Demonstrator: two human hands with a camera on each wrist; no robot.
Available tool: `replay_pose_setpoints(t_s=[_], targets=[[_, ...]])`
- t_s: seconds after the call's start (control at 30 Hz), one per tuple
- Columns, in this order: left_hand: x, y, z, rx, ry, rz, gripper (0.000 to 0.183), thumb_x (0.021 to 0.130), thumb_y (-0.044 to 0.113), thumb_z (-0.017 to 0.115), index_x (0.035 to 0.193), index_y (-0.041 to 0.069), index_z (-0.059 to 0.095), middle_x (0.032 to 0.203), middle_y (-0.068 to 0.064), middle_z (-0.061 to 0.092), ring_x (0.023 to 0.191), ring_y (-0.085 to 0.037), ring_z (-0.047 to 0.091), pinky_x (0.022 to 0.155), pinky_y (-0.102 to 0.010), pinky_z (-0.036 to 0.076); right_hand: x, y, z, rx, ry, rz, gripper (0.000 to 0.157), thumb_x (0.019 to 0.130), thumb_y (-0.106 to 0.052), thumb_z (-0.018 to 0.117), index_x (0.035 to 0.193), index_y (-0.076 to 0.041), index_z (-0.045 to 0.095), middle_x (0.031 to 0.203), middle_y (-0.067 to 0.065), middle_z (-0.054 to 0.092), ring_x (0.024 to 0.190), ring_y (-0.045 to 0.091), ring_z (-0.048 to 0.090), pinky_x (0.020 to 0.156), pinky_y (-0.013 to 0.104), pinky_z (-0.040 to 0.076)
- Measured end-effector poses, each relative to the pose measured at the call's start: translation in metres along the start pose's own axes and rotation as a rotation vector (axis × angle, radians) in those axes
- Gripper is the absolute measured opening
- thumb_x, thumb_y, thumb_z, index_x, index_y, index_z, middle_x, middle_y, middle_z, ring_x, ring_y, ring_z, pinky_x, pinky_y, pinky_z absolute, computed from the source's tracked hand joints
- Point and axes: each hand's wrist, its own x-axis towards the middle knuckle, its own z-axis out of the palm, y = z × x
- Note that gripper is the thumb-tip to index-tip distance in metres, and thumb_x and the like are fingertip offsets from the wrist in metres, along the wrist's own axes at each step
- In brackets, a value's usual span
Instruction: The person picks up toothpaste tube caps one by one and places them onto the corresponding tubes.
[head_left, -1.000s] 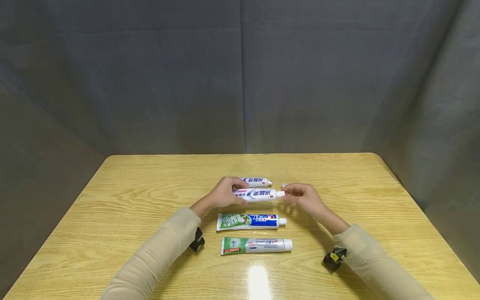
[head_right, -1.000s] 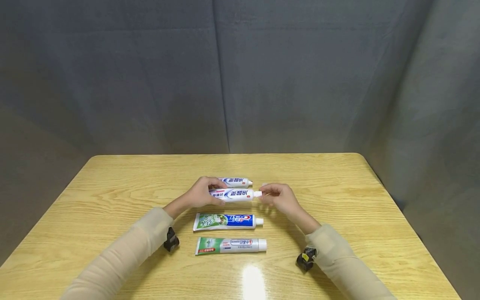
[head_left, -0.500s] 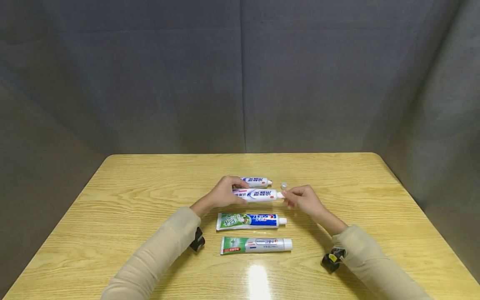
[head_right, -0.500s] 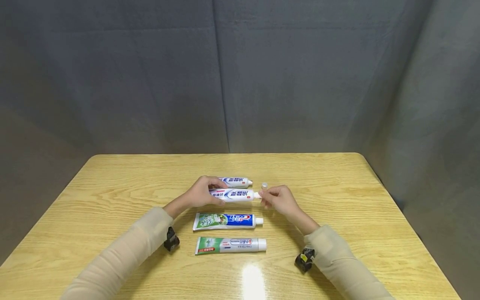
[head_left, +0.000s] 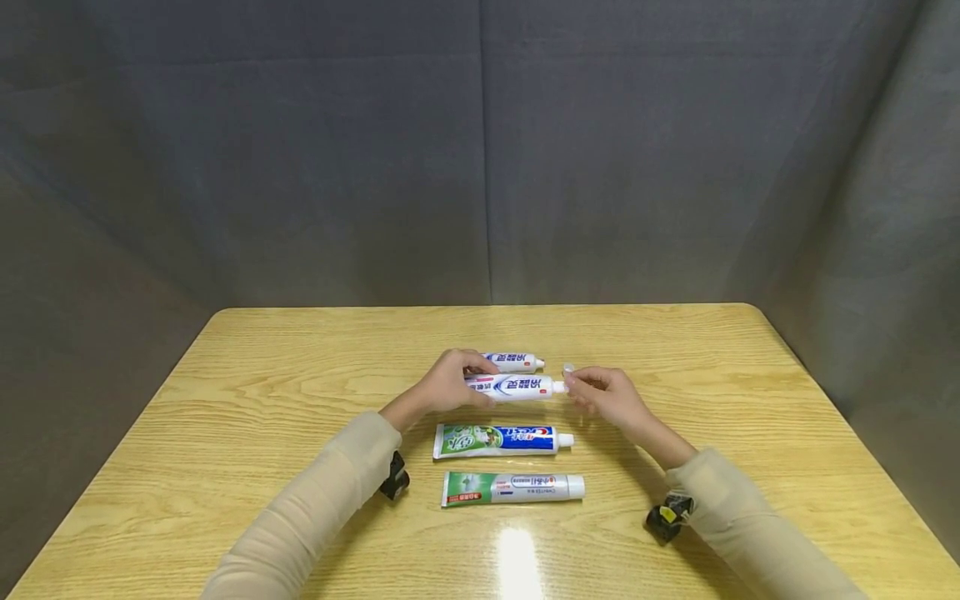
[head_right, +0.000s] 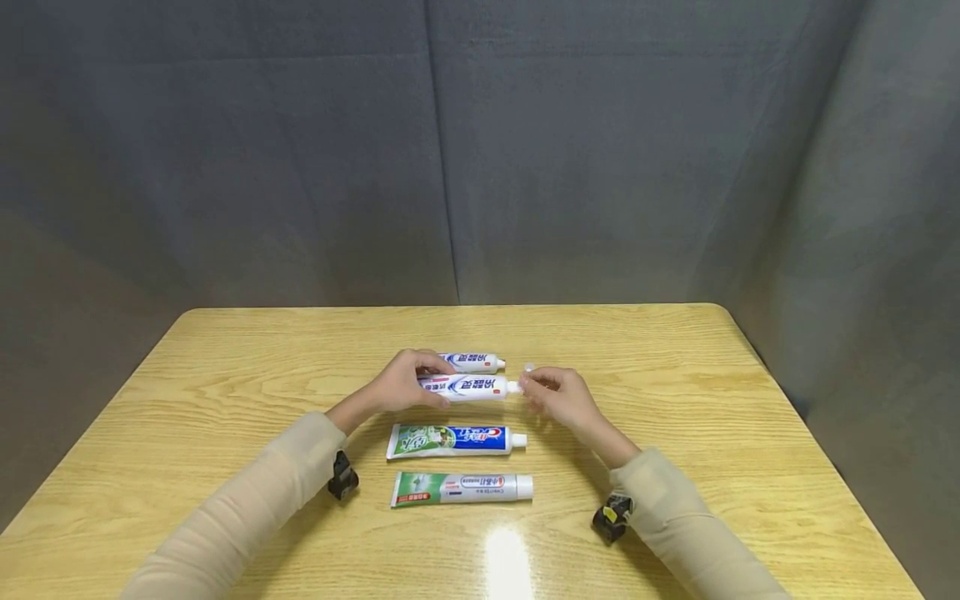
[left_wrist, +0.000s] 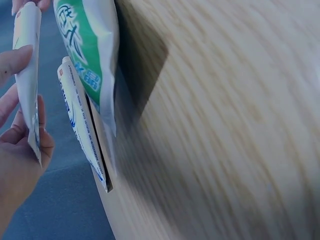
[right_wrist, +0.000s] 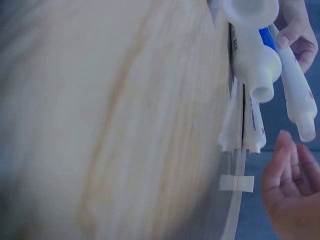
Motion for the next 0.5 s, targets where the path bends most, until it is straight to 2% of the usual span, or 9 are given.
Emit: replay_pose_setpoints(t_s=[0.1, 0.2, 0.3, 0.5], targets=[[0.0, -0.0009, -0.0003, -0.008, 0.004, 0.0, 0.035, 0.065, 0.006, 0.081, 0.097, 0.006, 0.069, 0.092, -0.003, 0.061, 0.08, -0.016, 0.055, 0.068, -0.026, 0.047, -0.0011, 0.0023, -0.0014, 0.022, -0.005, -0.066, 0.033, 0.083, -0.007, 0.066, 0.108, 0.012, 0.057, 0.098, 0.022, 0.06, 0.072, 0.016, 0.06, 0.065, 0.035, 0.052], [0.0, -0.0016, 0.0002, -0.014, 0.003, 0.004, 0.035, 0.065, 0.006, 0.081, 0.097, 0.005, 0.069, 0.092, -0.003, 0.061, 0.079, -0.016, 0.056, 0.067, -0.026, 0.047, -0.0014, 0.0033, -0.0015, 0.022, 0.003, -0.104, 0.031, 0.078, 0.0, 0.068, 0.105, 0.012, 0.059, 0.104, 0.024, 0.06, 0.073, 0.012, 0.061, 0.067, 0.034, 0.052], [-0.0002, -0.001, 0.0006, -0.012, 0.002, 0.007, 0.035, 0.065, 0.006, 0.081, 0.098, 0.005, 0.069, 0.093, -0.003, 0.061, 0.08, -0.016, 0.056, 0.067, -0.026, 0.047, -0.0007, 0.0029, -0.0005, 0.021, 0.029, -0.107, 0.026, 0.078, 0.003, 0.067, 0.101, 0.013, 0.061, 0.1, 0.025, 0.061, 0.071, 0.012, 0.061, 0.066, 0.031, 0.052], [-0.0007, 0.0004, 0.0011, -0.007, 0.009, 0.008, 0.035, 0.065, 0.006, 0.081, 0.098, 0.005, 0.069, 0.093, -0.003, 0.062, 0.081, -0.015, 0.056, 0.068, -0.026, 0.046, 0.0006, 0.0007, 0.0007, 0.017, 0.039, -0.067, 0.02, 0.084, -0.001, 0.062, 0.097, 0.015, 0.062, 0.088, 0.018, 0.065, 0.072, 0.022, 0.063, 0.066, 0.033, 0.053]])
